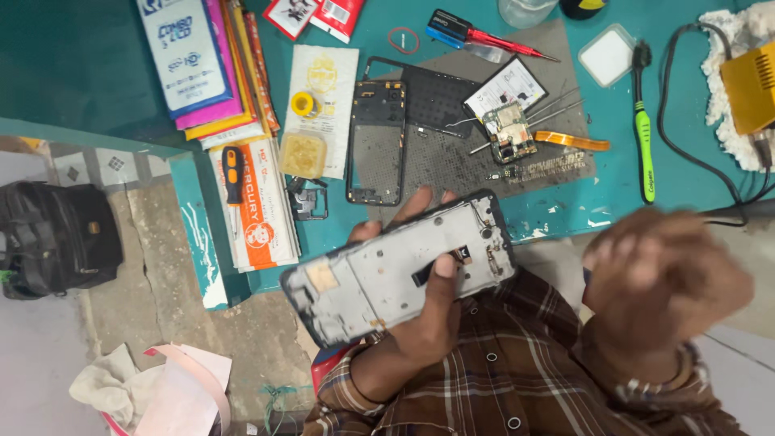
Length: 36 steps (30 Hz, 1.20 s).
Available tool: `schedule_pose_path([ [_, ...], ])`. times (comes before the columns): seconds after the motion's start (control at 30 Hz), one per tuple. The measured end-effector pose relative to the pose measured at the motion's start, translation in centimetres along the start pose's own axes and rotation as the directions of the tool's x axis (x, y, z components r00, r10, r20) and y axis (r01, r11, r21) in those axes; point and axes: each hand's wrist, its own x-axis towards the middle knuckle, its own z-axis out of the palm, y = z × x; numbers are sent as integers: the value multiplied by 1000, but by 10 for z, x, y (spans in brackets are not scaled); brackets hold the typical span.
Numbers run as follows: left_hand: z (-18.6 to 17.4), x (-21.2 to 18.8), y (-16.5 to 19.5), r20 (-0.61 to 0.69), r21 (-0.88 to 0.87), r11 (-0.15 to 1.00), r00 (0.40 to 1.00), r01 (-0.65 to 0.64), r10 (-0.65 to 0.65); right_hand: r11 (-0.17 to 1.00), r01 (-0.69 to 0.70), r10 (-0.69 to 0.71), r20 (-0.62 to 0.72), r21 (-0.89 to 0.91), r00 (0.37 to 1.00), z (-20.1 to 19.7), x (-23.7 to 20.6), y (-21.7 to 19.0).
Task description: The person holds a disassembled phone, pours liquid onto its internal frame, and pries at components with a flat metal tool. They brush the internals, lift out the motherboard, work on it with tweezers and fingers, and reseat it into the phone body on a cluttered repair workbench.
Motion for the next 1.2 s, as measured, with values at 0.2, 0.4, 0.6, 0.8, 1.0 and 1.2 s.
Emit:
schedule_pose_path([
  [0.2,-9,4,36,282,879,438,945,-186,-164,979,202,-200,330,29,922,21,-20,-22],
  [0.4,3,2,44,271,938,259,953,-229,-138,883,352,-123,572,-309,811,5,-12,-23],
  [0.6,9,-5,40,193,867,487,972,-107,-130,885,365,-114,627,-288,771,1,-14,-19],
  [0.8,9,-13,35,174,864,500,964,-51,-202,875,378,-116,630,-301,768,0,-17,-18],
  [1.0,13,-18,29,166,806,584,984,-94,-71,868,395,-124,637,-302,761,1,-16,-20],
  [1.2,14,-18,32,168,948,282,985,-149,-43,882,373,-129,613,-289,780,3,-16,-19],
])
